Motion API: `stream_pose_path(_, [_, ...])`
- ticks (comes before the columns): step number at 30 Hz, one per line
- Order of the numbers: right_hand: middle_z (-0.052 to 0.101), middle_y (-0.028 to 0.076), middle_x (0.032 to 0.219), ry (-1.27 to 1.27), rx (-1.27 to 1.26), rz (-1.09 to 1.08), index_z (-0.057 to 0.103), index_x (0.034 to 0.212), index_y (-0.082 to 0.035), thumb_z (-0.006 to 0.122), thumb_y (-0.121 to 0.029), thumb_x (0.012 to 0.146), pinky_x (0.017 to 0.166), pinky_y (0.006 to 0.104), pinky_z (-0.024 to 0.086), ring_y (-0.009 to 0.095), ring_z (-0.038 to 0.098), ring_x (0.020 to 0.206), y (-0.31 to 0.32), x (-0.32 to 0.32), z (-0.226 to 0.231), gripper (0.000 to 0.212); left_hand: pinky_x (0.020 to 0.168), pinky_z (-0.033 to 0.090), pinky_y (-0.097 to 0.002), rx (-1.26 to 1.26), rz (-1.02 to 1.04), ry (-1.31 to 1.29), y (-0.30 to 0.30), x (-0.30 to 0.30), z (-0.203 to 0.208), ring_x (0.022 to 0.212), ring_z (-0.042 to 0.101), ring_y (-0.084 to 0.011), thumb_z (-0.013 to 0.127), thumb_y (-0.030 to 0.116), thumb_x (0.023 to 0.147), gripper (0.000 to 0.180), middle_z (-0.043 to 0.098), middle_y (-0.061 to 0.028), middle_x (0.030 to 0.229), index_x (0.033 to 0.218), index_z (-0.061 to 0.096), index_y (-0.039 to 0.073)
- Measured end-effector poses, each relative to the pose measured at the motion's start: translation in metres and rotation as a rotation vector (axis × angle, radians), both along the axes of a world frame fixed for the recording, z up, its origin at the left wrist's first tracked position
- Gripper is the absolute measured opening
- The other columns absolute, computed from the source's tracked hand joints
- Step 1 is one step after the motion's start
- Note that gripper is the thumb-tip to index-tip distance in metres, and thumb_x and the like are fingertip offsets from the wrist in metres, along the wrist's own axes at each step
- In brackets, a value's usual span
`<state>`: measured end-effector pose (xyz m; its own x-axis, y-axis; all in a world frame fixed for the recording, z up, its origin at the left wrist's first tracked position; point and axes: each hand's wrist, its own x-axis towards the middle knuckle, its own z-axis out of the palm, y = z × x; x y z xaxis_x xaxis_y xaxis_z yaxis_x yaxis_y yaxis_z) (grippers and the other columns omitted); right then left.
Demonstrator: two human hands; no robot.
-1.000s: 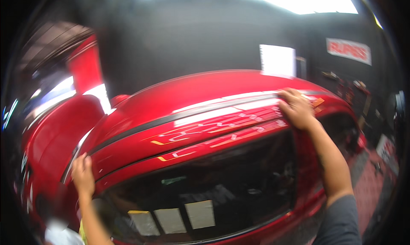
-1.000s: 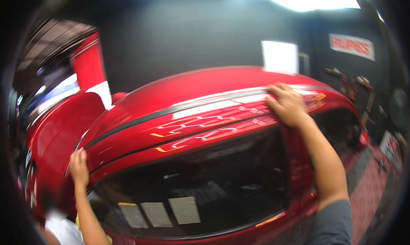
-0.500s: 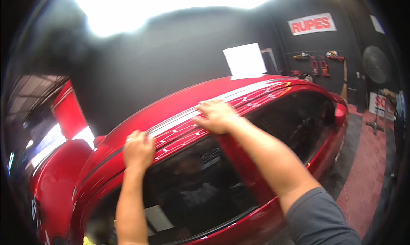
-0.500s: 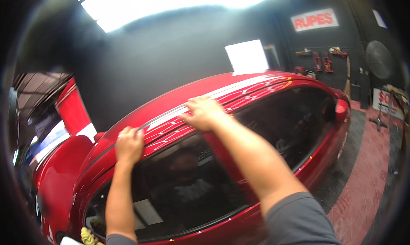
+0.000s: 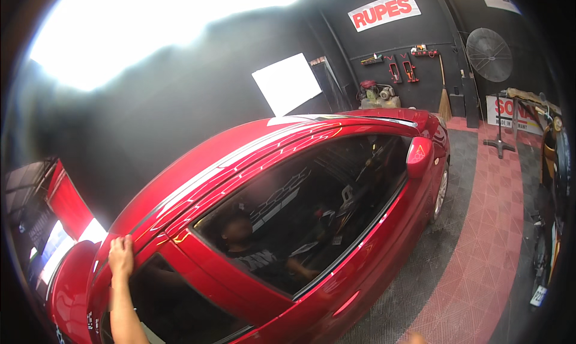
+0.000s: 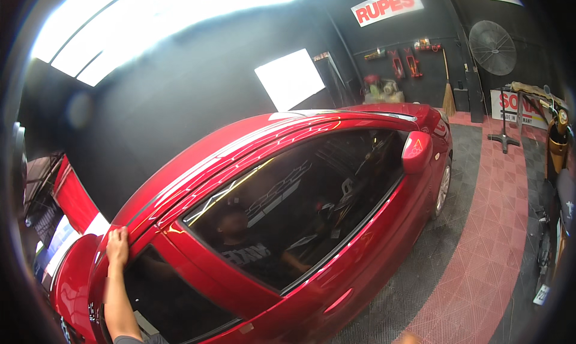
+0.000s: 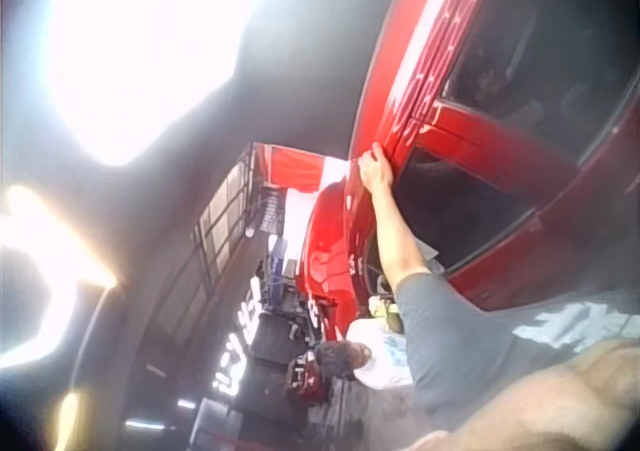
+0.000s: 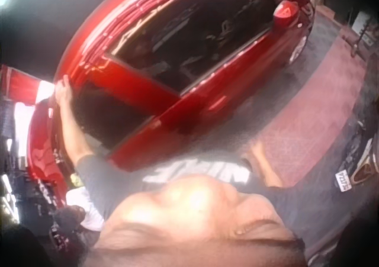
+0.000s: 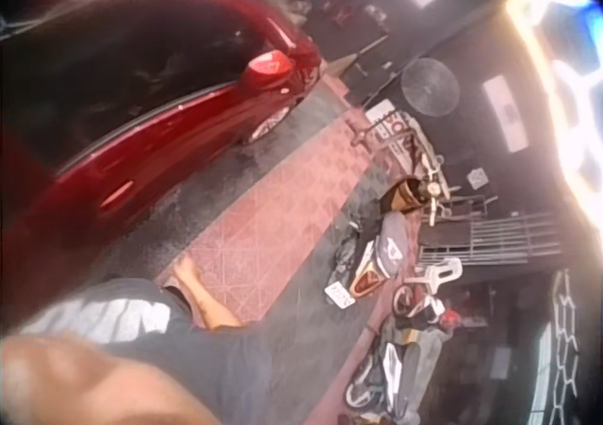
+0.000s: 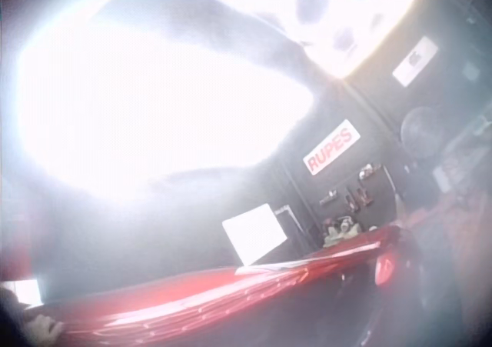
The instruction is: The person installs black rubber weather stripping along the roofline of a red car. They peel the backing from the adhesive strip and press it firmly into place along the edges of the roof and rear window.
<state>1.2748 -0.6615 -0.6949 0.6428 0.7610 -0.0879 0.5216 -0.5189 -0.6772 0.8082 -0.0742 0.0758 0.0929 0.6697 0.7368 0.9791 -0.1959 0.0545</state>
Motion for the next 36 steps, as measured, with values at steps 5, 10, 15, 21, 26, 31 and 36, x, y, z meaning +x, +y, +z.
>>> stream_pose_path(5, [0.080,0.029,0.104,-0.004,-0.523,-0.048,0.083,0.097,-0.006,0.069,-0.034,0.097,0.078,0.0658,0.055,0.047,0.075,0.094,-0.263,0.086,-0.089,0.031,0.130,0.037,-0.0530,-0.106,-0.061,0.307,-0.006,0.194,-0.046,0.155,0.050,-0.0471,0.056,0.068,0.109,0.088,0.056,-0.0341,0.161,0.151,0.058,-0.009])
stream_pose_path(10, [0.079,0.029,0.114,0.039,-0.496,-0.012,0.083,0.110,-0.005,0.068,-0.035,0.101,0.087,0.0642,0.056,0.049,0.074,0.105,-0.173,0.133,-0.054,0.034,0.126,0.041,-0.0553,0.012,-0.216,0.434,-0.035,0.403,-0.011,0.146,0.055,-0.0465,0.062,0.072,0.104,0.092,0.061,-0.0299,0.151,0.145,0.061,-0.011])
stream_pose_path(15, [0.075,0.028,0.133,0.291,-0.047,0.016,0.077,0.134,-0.006,0.069,-0.039,0.106,0.103,0.0593,0.057,0.047,0.072,0.121,-0.069,0.236,-0.064,0.044,0.125,0.041,-0.0563,0.044,-0.320,0.424,-0.026,0.519,-0.026,0.146,0.054,-0.0450,0.068,0.079,0.096,0.100,0.062,-0.0272,0.148,0.142,0.064,-0.010])
stream_pose_path(21, [0.066,0.026,0.158,0.769,-0.207,0.169,0.070,0.154,-0.013,0.076,-0.045,0.104,0.116,0.0512,0.054,0.038,0.066,0.143,-0.047,0.382,0.001,0.060,0.120,0.045,-0.0525,0.144,-0.467,0.454,-0.022,0.660,-0.059,0.137,0.059,-0.0417,0.071,0.081,0.093,0.101,0.066,-0.0236,0.137,0.137,0.068,-0.010])
stream_pose_path(26, [0.068,0.026,0.154,0.708,-0.291,0.024,0.070,0.153,-0.009,0.077,-0.048,0.100,0.116,0.0519,0.055,0.040,0.067,0.141,-0.066,0.475,0.025,0.065,0.118,0.048,-0.0536,0.224,-0.382,0.389,-0.026,0.702,-0.086,0.136,0.065,-0.0442,0.072,0.077,0.095,0.092,0.071,-0.0254,0.133,0.130,0.072,-0.008])
stream_pose_path(31, [0.071,0.026,0.150,0.650,-0.327,-0.163,0.071,0.151,-0.006,0.079,-0.050,0.097,0.115,0.0526,0.055,0.043,0.069,0.139,-0.100,0.536,0.024,0.070,0.111,0.051,-0.0530,0.213,-0.429,0.286,-0.041,0.737,-0.066,0.124,0.068,-0.0422,0.081,0.063,0.093,0.074,0.073,-0.0204,0.120,0.131,0.075,0.000])
stream_pose_path(36, [0.074,0.027,0.146,0.463,-0.631,-0.165,0.071,0.150,-0.003,0.081,-0.052,0.093,0.115,0.0533,0.055,0.045,0.070,0.136,-0.156,0.658,-0.025,0.076,0.112,0.052,-0.0555,-0.041,-0.186,0.249,-0.065,0.731,-0.063,0.130,0.066,-0.0463,0.078,0.046,0.101,0.066,0.070,-0.0263,0.138,0.146,0.066,-0.002])
